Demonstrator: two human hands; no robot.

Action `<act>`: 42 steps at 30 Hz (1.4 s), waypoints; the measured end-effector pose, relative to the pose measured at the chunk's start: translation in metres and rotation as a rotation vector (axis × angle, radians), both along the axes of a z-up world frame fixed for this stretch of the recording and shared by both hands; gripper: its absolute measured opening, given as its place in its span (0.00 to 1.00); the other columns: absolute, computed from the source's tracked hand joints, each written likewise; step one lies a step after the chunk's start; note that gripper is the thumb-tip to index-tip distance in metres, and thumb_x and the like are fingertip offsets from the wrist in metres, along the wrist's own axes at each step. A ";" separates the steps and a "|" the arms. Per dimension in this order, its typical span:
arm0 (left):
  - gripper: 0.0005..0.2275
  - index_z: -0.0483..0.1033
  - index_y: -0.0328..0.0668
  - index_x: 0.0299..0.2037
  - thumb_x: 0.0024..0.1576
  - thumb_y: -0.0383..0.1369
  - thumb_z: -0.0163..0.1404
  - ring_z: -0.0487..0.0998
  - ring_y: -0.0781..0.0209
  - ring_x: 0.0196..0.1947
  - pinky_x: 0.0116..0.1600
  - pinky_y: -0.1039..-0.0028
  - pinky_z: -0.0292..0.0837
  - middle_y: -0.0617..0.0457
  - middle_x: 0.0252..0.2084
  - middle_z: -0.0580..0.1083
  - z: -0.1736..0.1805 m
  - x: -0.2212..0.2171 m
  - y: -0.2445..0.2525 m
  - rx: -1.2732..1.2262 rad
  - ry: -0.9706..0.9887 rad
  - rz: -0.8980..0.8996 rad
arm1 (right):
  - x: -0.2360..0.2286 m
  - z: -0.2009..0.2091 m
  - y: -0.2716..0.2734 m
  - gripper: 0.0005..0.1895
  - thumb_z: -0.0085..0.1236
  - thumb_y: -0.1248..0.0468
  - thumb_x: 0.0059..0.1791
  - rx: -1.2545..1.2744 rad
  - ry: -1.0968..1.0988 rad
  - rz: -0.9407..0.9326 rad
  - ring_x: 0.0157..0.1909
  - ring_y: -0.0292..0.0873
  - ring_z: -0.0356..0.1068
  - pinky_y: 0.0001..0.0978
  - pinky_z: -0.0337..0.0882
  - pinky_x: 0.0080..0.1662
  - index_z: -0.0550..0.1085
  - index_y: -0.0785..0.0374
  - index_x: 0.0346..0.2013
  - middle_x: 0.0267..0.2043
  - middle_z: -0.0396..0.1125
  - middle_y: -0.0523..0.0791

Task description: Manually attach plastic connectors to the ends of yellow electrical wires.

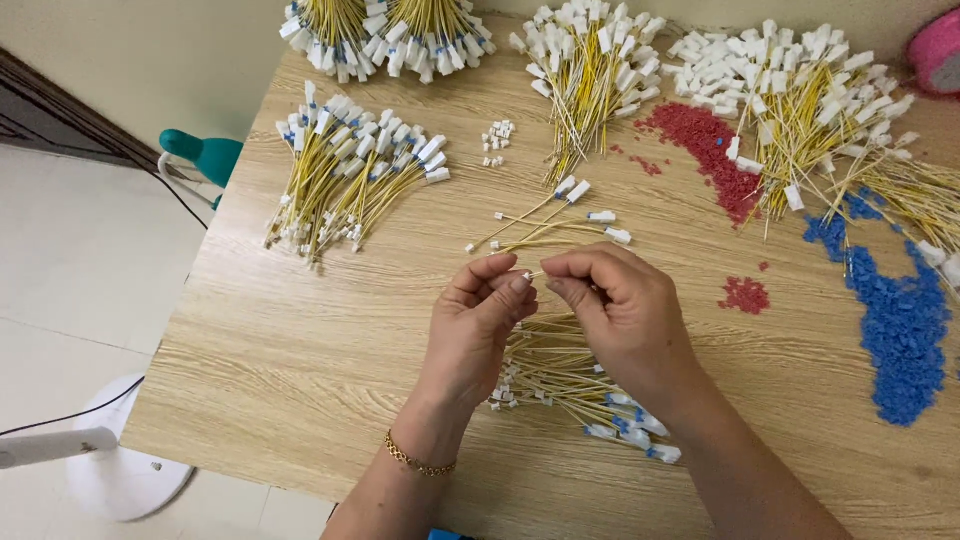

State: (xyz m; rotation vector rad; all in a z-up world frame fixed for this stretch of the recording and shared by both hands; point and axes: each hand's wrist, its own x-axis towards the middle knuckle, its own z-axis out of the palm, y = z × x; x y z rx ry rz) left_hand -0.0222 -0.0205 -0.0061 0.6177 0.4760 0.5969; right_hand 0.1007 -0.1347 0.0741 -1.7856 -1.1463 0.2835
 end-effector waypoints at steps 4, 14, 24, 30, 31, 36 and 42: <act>0.11 0.74 0.35 0.51 0.59 0.22 0.55 0.79 0.61 0.39 0.48 0.69 0.79 0.51 0.38 0.77 0.001 0.000 -0.001 -0.017 -0.012 -0.002 | 0.004 0.001 0.004 0.06 0.66 0.67 0.47 0.074 -0.258 -0.001 0.47 0.43 0.69 0.36 0.70 0.50 0.81 0.60 0.38 0.42 0.74 0.42; 0.12 0.73 0.34 0.52 0.59 0.20 0.55 0.79 0.61 0.40 0.48 0.72 0.77 0.48 0.40 0.78 0.000 -0.001 -0.002 0.026 -0.027 -0.053 | 0.015 -0.018 0.005 0.05 0.65 0.68 0.48 -0.005 0.020 0.129 0.44 0.38 0.75 0.31 0.74 0.47 0.80 0.60 0.38 0.39 0.74 0.41; 0.13 0.73 0.35 0.53 0.58 0.21 0.55 0.79 0.62 0.39 0.47 0.73 0.77 0.48 0.40 0.79 0.013 -0.006 0.005 0.044 0.022 -0.142 | 0.012 -0.017 -0.001 0.04 0.64 0.70 0.49 0.049 0.119 0.150 0.41 0.35 0.76 0.27 0.76 0.43 0.80 0.63 0.38 0.37 0.75 0.42; 0.14 0.72 0.33 0.55 0.59 0.20 0.55 0.79 0.61 0.39 0.46 0.73 0.76 0.47 0.39 0.78 0.010 -0.005 0.008 0.064 -0.010 -0.153 | 0.012 -0.019 -0.004 0.06 0.61 0.72 0.49 0.110 0.115 0.194 0.41 0.36 0.74 0.27 0.74 0.43 0.79 0.64 0.41 0.39 0.73 0.42; 0.14 0.72 0.33 0.55 0.59 0.20 0.55 0.79 0.61 0.39 0.46 0.73 0.76 0.47 0.39 0.78 0.014 -0.009 0.010 0.064 -0.010 -0.156 | 0.013 -0.018 -0.004 0.06 0.61 0.72 0.49 0.110 0.116 0.191 0.41 0.36 0.74 0.27 0.74 0.43 0.79 0.64 0.41 0.39 0.73 0.42; 0.19 0.72 0.35 0.58 0.55 0.20 0.56 0.79 0.61 0.38 0.47 0.72 0.76 0.50 0.37 0.78 0.013 -0.017 0.018 0.224 0.170 -0.246 | 0.016 -0.021 -0.016 0.07 0.60 0.69 0.48 0.018 0.214 0.232 0.34 0.34 0.71 0.25 0.70 0.35 0.80 0.62 0.40 0.37 0.73 0.42; 0.15 0.75 0.33 0.52 0.54 0.19 0.56 0.79 0.64 0.41 0.47 0.75 0.77 0.50 0.39 0.79 0.027 -0.042 0.000 0.468 0.332 -0.195 | -0.008 0.012 -0.025 0.05 0.63 0.67 0.48 -0.012 0.168 0.157 0.30 0.33 0.70 0.27 0.71 0.31 0.81 0.59 0.38 0.32 0.73 0.40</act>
